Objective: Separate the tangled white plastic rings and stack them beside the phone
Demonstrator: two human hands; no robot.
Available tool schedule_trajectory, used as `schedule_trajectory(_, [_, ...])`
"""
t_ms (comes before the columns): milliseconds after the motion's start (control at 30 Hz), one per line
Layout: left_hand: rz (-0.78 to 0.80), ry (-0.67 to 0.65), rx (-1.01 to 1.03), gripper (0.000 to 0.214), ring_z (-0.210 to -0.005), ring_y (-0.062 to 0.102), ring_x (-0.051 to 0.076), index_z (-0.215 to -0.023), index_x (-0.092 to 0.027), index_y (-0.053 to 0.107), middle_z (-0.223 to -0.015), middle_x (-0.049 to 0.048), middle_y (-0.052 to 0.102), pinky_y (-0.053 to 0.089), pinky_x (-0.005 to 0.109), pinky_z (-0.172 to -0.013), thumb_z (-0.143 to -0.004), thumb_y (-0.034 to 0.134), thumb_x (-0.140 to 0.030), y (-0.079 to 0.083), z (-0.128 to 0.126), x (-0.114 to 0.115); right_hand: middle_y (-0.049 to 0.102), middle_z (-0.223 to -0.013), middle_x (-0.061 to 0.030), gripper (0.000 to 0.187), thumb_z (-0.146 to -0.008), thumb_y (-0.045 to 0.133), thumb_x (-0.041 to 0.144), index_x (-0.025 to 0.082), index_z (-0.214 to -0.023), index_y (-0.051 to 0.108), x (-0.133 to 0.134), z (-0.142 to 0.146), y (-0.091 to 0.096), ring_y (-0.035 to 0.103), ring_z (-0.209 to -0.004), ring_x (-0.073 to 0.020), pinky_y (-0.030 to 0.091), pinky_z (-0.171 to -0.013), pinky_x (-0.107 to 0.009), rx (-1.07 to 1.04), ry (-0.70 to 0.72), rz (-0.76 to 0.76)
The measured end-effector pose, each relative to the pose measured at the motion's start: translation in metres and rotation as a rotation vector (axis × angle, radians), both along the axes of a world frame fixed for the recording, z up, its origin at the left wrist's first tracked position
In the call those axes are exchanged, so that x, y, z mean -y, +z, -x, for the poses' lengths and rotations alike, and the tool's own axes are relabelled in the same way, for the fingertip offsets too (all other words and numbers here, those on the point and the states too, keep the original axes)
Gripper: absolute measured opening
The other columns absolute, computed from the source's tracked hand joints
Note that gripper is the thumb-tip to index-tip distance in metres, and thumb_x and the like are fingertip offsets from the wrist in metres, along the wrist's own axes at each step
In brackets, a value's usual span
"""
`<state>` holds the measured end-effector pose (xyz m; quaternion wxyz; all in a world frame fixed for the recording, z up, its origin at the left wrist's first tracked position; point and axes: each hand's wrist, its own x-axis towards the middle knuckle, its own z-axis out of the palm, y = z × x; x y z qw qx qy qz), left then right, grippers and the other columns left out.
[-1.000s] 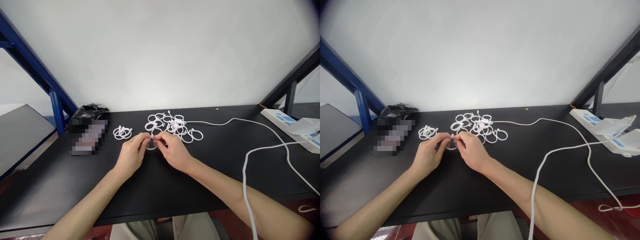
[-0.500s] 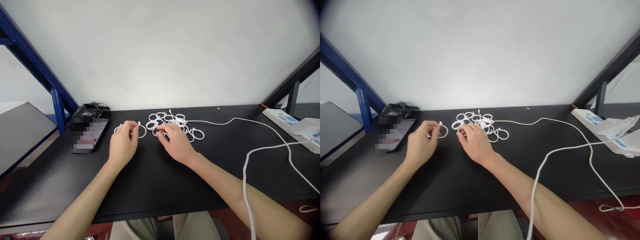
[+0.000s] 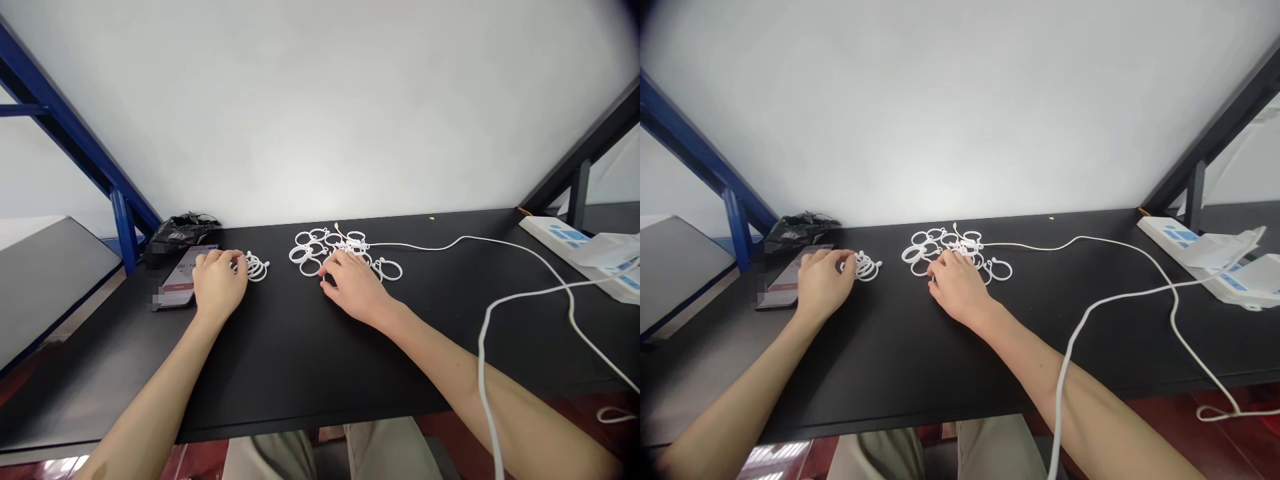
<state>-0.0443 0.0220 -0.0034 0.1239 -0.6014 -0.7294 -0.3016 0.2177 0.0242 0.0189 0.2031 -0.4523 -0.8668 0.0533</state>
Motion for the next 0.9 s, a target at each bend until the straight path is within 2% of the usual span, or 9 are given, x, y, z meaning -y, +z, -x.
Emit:
schedule_trajectory(100, [-0.043,-0.016,-0.017,0.028,-0.102,0.053,0.035,-0.094,-0.019,0.068,-0.102,0.0136,0.067,0.042,0.047,-0.083,-0.091,0.045,-0.037,0.004,-0.009,0.008,0.061,-0.106,-0.0085,0.015,-0.088,0.057,0.016,0.018,-0.100,0.066,0.001,0.002,-0.002,0.059,-0.099,-0.0229,0.045,-0.095,-0.045,-0.033,0.024,0.005])
schedule_trajectory(167, [-0.063,-0.097,-0.048,0.026,-0.098,0.053,0.032,-0.093,-0.019,0.067,-0.098,0.0119,0.068,0.042,0.046,-0.082,-0.092,0.045,-0.034,0.006,-0.025,0.016,0.061,-0.107,-0.0084,0.018,-0.089,0.056,0.014,0.018,-0.104,0.066,0.002,0.003,-0.004,0.059,-0.101,-0.0225,0.045,-0.097,-0.044,-0.076,0.049,0.023])
schedule_trajectory(300, [0.009,-0.490,-0.146,0.022,-0.087,0.053,0.024,-0.095,-0.019,0.064,-0.090,0.0073,0.066,0.042,0.040,-0.081,-0.095,0.044,-0.027,0.006,-0.069,0.035,0.061,-0.108,-0.0076,0.024,-0.088,0.054,0.011,0.019,-0.108,0.064,0.002,0.006,-0.008,0.058,-0.106,-0.0211,0.047,-0.097,-0.041,-0.182,0.117,0.093])
schedule_trajectory(400, [0.051,-0.637,-0.175,0.021,-0.084,0.051,0.022,-0.098,-0.018,0.062,-0.090,0.0070,0.064,0.043,0.037,-0.077,-0.096,0.042,-0.022,0.004,-0.089,0.043,0.059,-0.114,-0.0086,0.030,-0.087,0.054,0.010,0.019,-0.114,0.061,0.003,0.006,-0.006,0.055,-0.111,-0.0210,0.048,-0.098,-0.039,-0.230,0.145,0.107])
schedule_trajectory(600, [0.099,-0.660,-0.171,0.024,-0.089,0.051,0.022,-0.109,-0.019,0.062,-0.097,0.0068,0.065,0.045,0.038,-0.081,-0.095,0.043,-0.020,0.003,-0.089,0.043,0.058,-0.117,-0.0111,0.042,-0.078,0.053,0.007,0.016,-0.119,0.059,0.001,-0.002,0.000,0.051,-0.113,-0.0258,0.046,-0.098,-0.043,-0.083,0.079,-0.029])
schedule_trajectory(767, [0.085,-0.620,-0.191,0.022,-0.090,0.053,0.023,-0.105,-0.020,0.065,-0.097,0.0066,0.065,0.045,0.040,-0.081,-0.095,0.045,-0.021,0.002,-0.090,0.043,0.062,-0.109,-0.0112,0.024,-0.088,0.052,0.013,0.017,-0.108,0.064,-0.006,-0.008,-0.003,0.057,-0.105,-0.0249,0.050,-0.088,-0.038,-0.003,0.023,0.002])
schedule_trajectory(900, [0.083,-0.596,-0.236,0.022,-0.090,0.054,0.024,-0.098,-0.020,0.065,-0.096,0.0072,0.065,0.043,0.041,-0.080,-0.095,0.044,-0.023,0.002,-0.091,0.036,0.067,-0.101,-0.0100,0.021,-0.090,0.049,0.011,0.017,-0.104,0.064,-0.009,-0.008,-0.003,0.059,-0.100,-0.0240,0.049,-0.085,-0.038,-0.033,-0.018,-0.009])
